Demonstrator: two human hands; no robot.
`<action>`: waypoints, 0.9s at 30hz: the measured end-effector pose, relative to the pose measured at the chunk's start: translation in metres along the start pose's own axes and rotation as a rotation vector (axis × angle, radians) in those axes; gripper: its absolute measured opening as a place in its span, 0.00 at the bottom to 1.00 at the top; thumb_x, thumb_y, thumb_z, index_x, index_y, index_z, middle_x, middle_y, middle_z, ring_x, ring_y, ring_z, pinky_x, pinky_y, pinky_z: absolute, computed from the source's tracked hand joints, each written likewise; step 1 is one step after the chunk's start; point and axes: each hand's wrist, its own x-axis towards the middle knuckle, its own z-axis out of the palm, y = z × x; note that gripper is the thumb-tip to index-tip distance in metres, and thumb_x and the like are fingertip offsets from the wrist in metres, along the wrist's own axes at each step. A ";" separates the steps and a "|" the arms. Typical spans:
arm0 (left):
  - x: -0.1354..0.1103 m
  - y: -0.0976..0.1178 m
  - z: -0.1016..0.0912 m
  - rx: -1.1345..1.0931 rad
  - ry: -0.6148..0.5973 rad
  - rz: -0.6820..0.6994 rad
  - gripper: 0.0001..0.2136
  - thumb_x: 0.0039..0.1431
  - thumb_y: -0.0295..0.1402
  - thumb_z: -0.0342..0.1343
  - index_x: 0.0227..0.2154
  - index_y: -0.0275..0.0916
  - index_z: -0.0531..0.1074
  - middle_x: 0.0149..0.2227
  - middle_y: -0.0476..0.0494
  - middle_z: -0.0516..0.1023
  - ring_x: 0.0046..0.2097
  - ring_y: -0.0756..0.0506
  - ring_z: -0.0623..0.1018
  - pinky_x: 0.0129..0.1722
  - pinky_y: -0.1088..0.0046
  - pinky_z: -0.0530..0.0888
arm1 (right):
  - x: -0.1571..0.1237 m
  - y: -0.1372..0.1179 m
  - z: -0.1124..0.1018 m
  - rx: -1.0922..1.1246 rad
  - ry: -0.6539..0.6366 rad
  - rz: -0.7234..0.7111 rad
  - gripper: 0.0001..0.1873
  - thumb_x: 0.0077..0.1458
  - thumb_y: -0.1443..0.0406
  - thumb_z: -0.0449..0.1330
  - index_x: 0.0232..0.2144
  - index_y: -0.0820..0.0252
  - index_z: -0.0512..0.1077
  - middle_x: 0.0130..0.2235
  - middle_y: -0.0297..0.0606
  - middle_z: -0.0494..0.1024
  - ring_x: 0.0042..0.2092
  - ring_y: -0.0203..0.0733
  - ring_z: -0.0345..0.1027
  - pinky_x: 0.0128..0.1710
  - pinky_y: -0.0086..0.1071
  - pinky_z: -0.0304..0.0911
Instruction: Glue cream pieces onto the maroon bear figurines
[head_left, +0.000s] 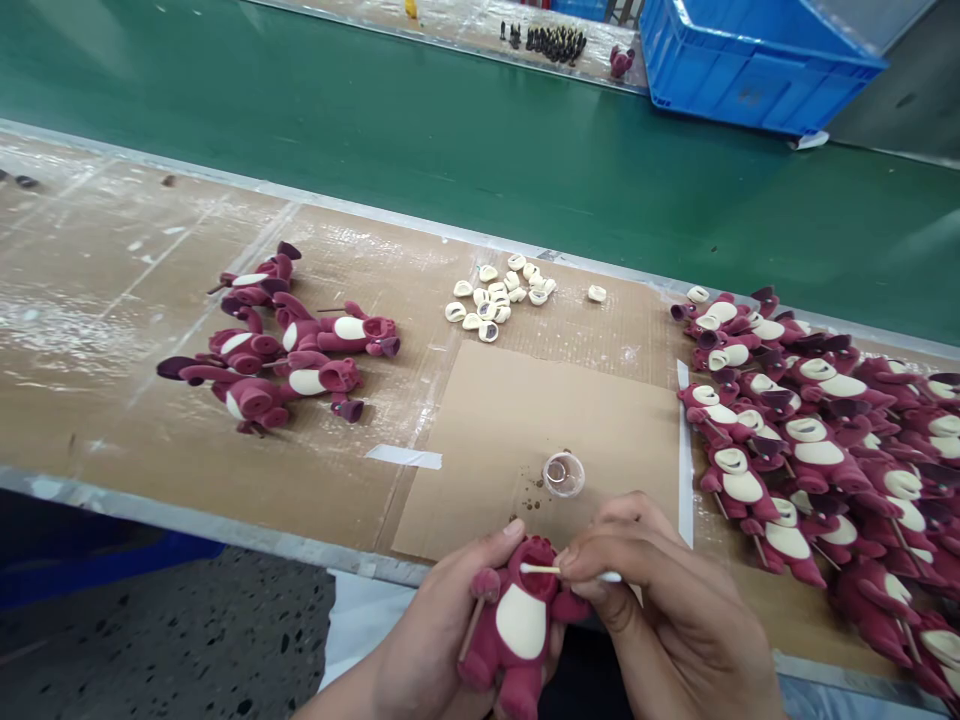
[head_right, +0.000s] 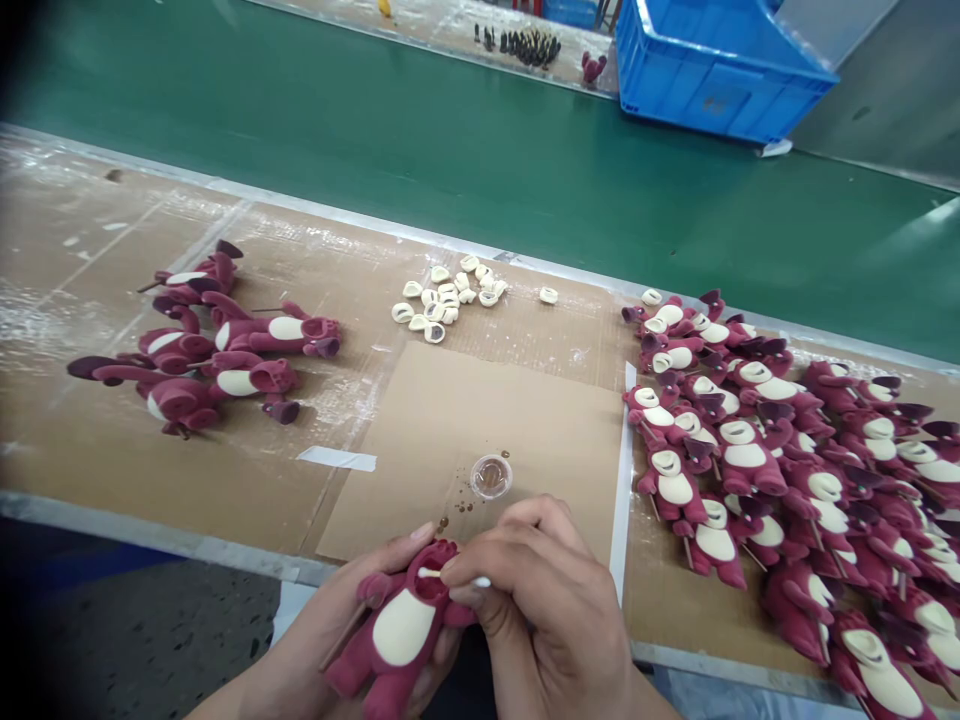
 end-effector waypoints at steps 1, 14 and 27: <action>0.000 0.000 -0.001 -0.004 -0.002 0.004 0.25 0.71 0.48 0.48 0.28 0.36 0.79 0.19 0.42 0.74 0.17 0.49 0.68 0.18 0.75 0.57 | -0.001 0.000 0.000 -0.017 -0.008 0.001 0.19 0.60 0.82 0.58 0.46 0.57 0.73 0.37 0.34 0.81 0.38 0.40 0.71 0.41 0.36 0.69; -0.004 0.005 0.011 -0.065 0.048 -0.014 0.20 0.49 0.50 0.72 0.23 0.35 0.80 0.17 0.46 0.74 0.18 0.51 0.68 0.20 0.77 0.62 | -0.006 -0.005 0.000 -0.120 -0.028 -0.083 0.21 0.57 0.85 0.57 0.46 0.60 0.72 0.38 0.36 0.81 0.39 0.38 0.70 0.42 0.35 0.70; -0.004 0.003 0.010 -0.005 0.054 -0.052 0.23 0.48 0.54 0.69 0.23 0.34 0.80 0.17 0.45 0.73 0.16 0.51 0.68 0.20 0.77 0.60 | -0.011 -0.007 0.010 -0.082 0.151 -0.047 0.19 0.57 0.84 0.58 0.45 0.62 0.74 0.38 0.39 0.79 0.39 0.40 0.71 0.41 0.37 0.71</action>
